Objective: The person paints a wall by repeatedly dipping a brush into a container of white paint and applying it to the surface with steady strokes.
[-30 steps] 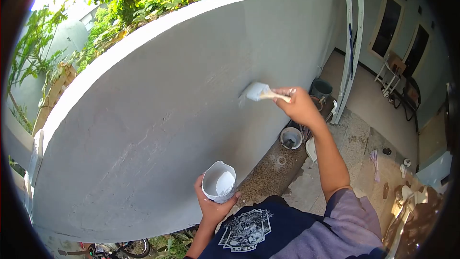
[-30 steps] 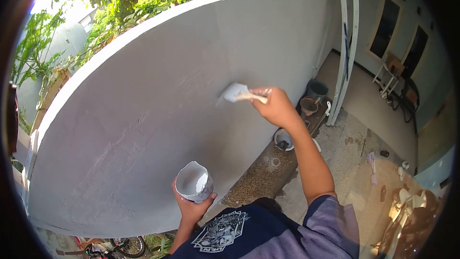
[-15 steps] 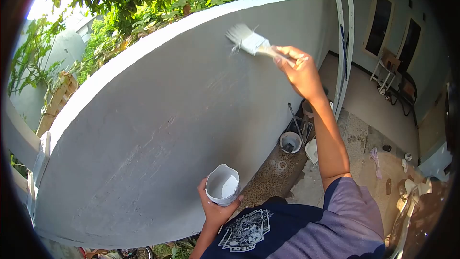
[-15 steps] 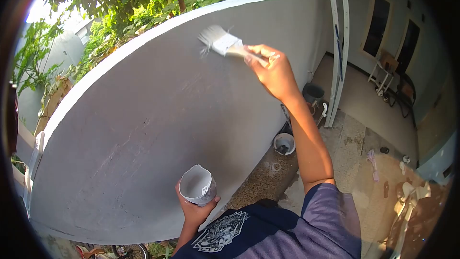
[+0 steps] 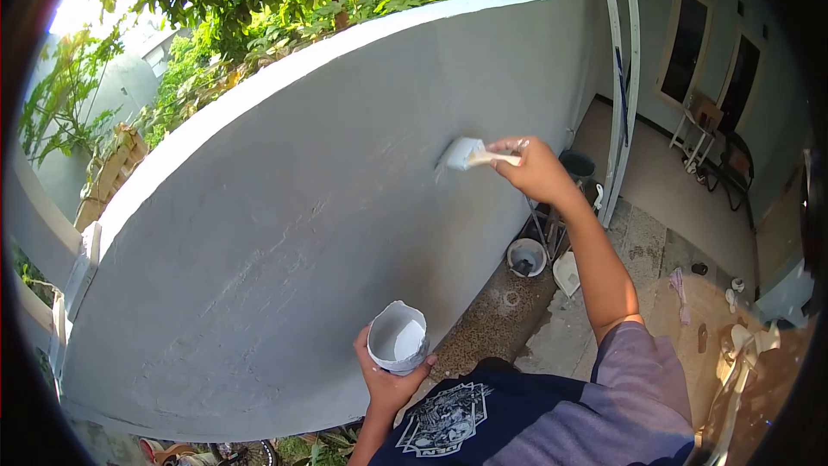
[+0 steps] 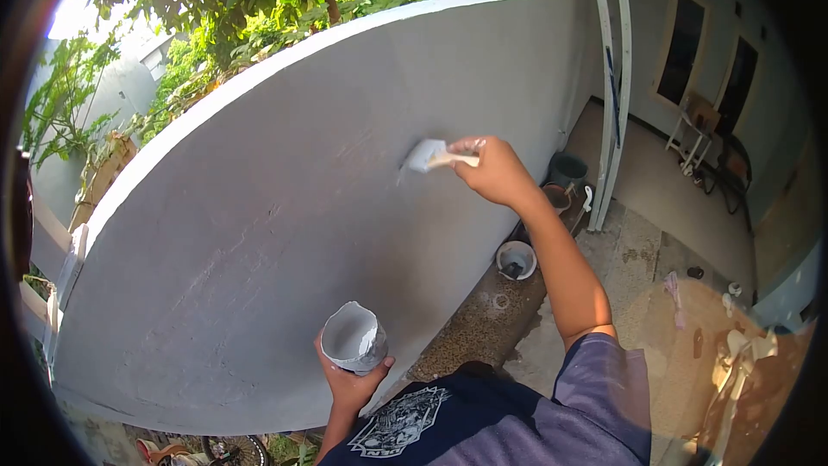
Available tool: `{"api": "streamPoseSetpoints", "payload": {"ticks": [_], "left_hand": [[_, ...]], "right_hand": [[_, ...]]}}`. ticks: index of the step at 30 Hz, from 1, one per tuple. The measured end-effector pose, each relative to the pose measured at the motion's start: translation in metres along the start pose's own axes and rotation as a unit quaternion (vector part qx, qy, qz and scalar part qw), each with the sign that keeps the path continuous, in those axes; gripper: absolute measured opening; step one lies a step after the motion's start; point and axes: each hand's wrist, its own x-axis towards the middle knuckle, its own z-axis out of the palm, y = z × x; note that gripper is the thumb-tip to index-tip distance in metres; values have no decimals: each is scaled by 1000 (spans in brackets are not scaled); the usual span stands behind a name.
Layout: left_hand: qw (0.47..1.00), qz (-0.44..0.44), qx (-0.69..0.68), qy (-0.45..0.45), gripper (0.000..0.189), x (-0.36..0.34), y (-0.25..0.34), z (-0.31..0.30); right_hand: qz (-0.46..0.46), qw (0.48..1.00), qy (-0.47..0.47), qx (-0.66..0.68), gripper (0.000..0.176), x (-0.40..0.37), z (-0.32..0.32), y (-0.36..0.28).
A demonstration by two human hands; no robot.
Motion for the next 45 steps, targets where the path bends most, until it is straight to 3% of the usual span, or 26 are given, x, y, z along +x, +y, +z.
{"api": "streamPoseSetpoints", "payload": {"ticks": [4, 5, 7, 11, 15, 21, 27, 30, 32, 34, 38, 39, 42, 43, 45], "left_hand": [[1000, -14, -17, 19, 103, -4, -1, -3], [999, -19, -19, 23, 103, -5, 0, -3], [999, -22, -21, 24, 104, -5, 3, -4], [999, -11, -1, 34, 103, -8, -1, -6], [999, -8, 8, 37, 103, -9, -1, -6], [999, -20, -12, 26, 103, -7, -2, -2], [998, -32, -34, 31, 107, -8, -3, 7], [1000, 0, -10, 24, 103, -7, 0, 8], [999, -7, -25, 23, 103, -6, 2, 10], [1000, -3, -18, 24, 103, -5, 3, 10], [999, -14, -18, 31, 103, -4, 3, 11], [999, -15, -19, 33, 103, -3, 2, 11], [999, -27, -13, 31, 103, -5, 0, 11], [999, -26, -7, 28, 103, -5, 0, 11], [999, -27, 2, 25, 103, -5, 1, 11]], "right_hand": [[-115, 985, 126, 16, 30, 26, -32, -48], [-115, 985, 126, 16, 30, 30, -33, -49], [-169, 955, 195, 146, 27, 35, -35, -50], [-216, 933, 242, 157, 25, 29, -13, -35], [-211, 947, 217, 109, 25, 8, 26, 9], [-23, 999, 41, -19, 34, -31, 45, 46], [-42, 992, -73, -91, 32, -22, 28, 62], [-19, 999, -7, -26, 33, -3, 4, 5], [-92, 992, 89, 14, 32, 14, -10, -23], [-113, 987, 108, 41, 28, 22, -24, -46], [-159, 960, 176, 146, 22, 24, -29, -45], [-227, 927, 208, 215, 22, 27, -20, -40], [-261, 897, 246, 259, 25, 28, -5, -31], [-259, 897, 246, 260, 25, 25, -2, -27], [-139, 966, 148, 160, 26, 17, 8, -19]]}}
